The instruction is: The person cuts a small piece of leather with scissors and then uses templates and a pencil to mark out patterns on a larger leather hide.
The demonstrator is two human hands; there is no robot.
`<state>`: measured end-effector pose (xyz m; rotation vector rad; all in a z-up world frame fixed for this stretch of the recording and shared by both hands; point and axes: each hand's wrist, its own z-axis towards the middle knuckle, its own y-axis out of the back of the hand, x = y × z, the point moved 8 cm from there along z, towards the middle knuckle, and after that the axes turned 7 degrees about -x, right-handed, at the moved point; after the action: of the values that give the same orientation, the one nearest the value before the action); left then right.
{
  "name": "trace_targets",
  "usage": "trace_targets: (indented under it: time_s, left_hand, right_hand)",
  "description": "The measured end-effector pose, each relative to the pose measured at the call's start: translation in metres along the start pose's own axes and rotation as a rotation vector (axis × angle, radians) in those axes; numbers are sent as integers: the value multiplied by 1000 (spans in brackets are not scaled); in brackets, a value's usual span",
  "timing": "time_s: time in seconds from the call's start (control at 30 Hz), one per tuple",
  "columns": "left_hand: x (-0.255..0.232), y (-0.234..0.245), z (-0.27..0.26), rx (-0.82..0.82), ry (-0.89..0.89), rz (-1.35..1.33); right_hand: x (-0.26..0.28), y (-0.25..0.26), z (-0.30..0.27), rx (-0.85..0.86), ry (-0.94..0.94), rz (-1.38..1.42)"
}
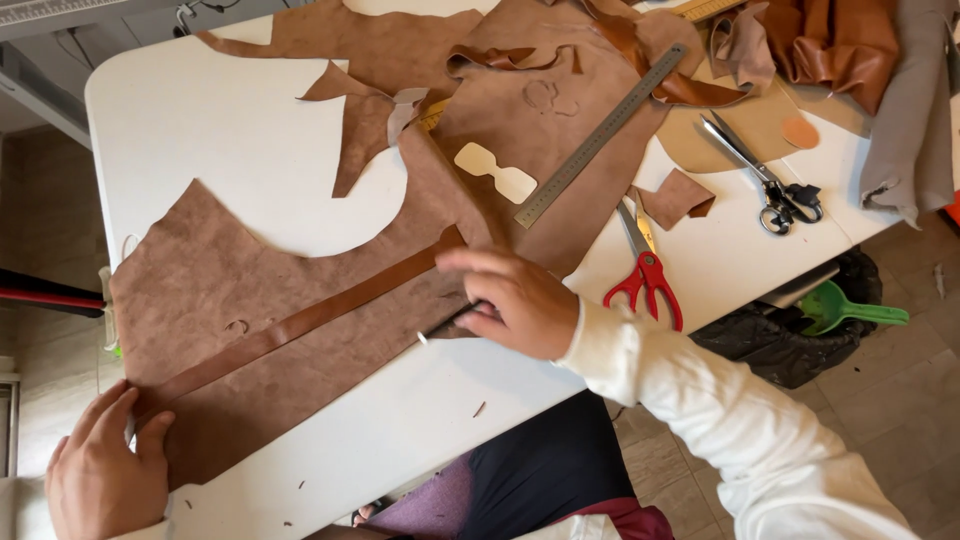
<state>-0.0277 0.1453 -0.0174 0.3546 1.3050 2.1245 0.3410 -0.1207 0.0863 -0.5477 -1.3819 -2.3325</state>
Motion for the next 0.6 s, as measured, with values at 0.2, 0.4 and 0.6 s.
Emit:
trace_targets:
  time_s: [0.2,0.4,0.6]
  left_hand:
    - [-4,8,-2,48,98,-137]
    - [-2,38,-5,-217,-37,-171]
    - [-51,58,-5,-240,232,-727]
  right_hand:
    - [26,19,-53,-24,124,136]
    - [0,35,-88,-42,24,123]
    - [-11,29,-98,-72,-1,44]
